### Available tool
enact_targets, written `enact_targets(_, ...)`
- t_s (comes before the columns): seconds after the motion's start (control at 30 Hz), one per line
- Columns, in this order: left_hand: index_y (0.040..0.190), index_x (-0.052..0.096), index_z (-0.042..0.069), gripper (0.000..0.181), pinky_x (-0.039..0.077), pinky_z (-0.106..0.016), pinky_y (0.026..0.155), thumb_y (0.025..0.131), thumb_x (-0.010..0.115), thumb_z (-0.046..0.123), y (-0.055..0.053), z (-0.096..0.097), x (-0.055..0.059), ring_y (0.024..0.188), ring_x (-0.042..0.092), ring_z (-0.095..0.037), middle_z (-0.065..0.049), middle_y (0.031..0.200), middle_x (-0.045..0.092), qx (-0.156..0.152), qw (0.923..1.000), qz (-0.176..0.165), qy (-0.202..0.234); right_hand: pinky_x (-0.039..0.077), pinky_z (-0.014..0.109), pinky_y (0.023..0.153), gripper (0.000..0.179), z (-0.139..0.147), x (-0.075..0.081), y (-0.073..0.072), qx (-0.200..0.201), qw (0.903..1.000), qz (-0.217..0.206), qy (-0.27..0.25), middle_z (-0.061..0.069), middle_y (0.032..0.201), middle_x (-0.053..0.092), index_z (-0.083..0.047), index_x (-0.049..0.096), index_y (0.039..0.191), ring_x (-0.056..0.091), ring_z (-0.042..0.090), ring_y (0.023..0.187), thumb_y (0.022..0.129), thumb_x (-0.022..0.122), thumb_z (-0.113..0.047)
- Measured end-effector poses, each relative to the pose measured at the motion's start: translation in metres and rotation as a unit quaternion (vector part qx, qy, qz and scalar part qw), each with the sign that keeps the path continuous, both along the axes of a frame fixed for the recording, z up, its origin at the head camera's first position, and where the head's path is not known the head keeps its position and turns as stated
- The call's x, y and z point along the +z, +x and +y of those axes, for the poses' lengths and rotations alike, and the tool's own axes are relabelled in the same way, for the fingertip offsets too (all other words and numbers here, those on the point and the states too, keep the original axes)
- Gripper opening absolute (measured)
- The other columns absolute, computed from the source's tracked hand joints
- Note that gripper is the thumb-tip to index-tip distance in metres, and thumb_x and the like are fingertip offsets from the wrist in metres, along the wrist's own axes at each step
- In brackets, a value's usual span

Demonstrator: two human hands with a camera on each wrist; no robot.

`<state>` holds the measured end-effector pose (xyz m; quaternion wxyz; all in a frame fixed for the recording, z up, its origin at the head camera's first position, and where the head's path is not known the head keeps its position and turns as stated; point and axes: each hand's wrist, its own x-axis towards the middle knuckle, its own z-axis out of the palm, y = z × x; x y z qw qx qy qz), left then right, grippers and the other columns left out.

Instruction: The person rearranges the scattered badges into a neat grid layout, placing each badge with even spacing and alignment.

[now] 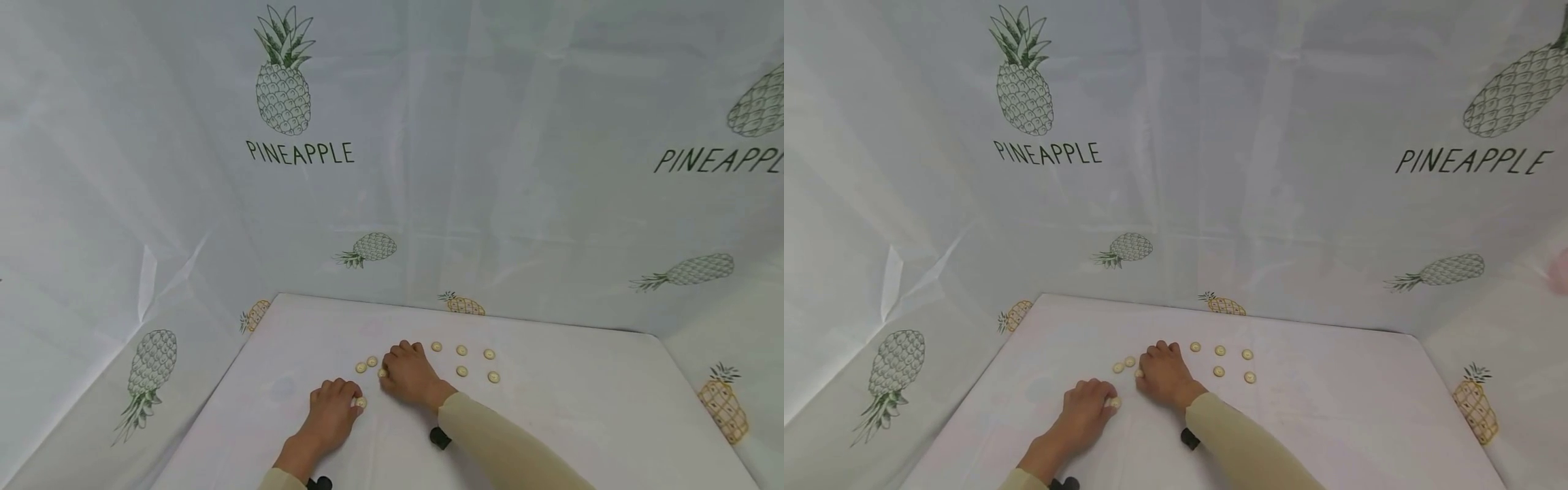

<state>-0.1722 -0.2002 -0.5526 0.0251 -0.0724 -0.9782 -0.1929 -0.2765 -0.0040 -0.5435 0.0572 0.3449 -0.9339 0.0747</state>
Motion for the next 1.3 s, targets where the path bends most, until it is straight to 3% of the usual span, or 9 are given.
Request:
enact_targets(0.57,0.108,0.065,0.018,0.019,0.042,-0.057,0.095,0.095,0.079,0.022,0.0,0.0,-0.001,0.099,0.051,-0.02,0.001,0.105,0.06,0.004,1.0,0.002,0.0,0.044,0.044,0.094,0.024,-0.005,0.004,0.001,-0.005,0.9999,0.015,0.003,-0.004,0.095,0.068,-0.017,0.075,0.096,0.052,0.016,0.092,0.097,0.073,-0.041)
enact_targets(0.9,0.109,0.065,0.018,0.019,0.042,-0.058,0.096,0.096,0.078,0.023,-0.001,0.0,-0.001,0.101,0.051,-0.021,0.001,0.106,0.06,0.003,1.0,-0.006,0.002,0.042,0.041,0.085,0.016,-0.014,-0.001,0.0,-0.028,0.9985,-0.032,-0.035,-0.006,0.087,0.062,-0.017,0.073,0.092,0.05,0.015,0.088,0.094,0.076,-0.032)
enact_targets(1.17,0.108,0.065,0.019,0.02,0.043,-0.057,0.094,0.095,0.079,0.023,0.0,-0.001,-0.001,0.1,0.051,-0.02,0.001,0.105,0.061,0.0,1.0,0.003,-0.003,0.043,0.042,0.092,0.016,-0.004,0.005,0.003,0.003,0.9989,0.042,-0.021,-0.005,0.091,0.063,-0.017,0.072,0.095,0.049,0.015,0.09,0.092,0.075,-0.032)
enact_targets(1.3,0.108,0.065,0.018,0.02,0.043,-0.056,0.094,0.094,0.079,0.023,0.0,-0.001,-0.001,0.1,0.051,-0.02,0.001,0.106,0.061,0.0,1.0,0.004,-0.005,0.044,0.042,0.093,0.015,0.007,0.007,0.004,0.008,0.998,0.054,-0.033,-0.005,0.094,0.066,-0.017,0.075,0.098,0.051,0.016,0.092,0.094,0.075,-0.031)
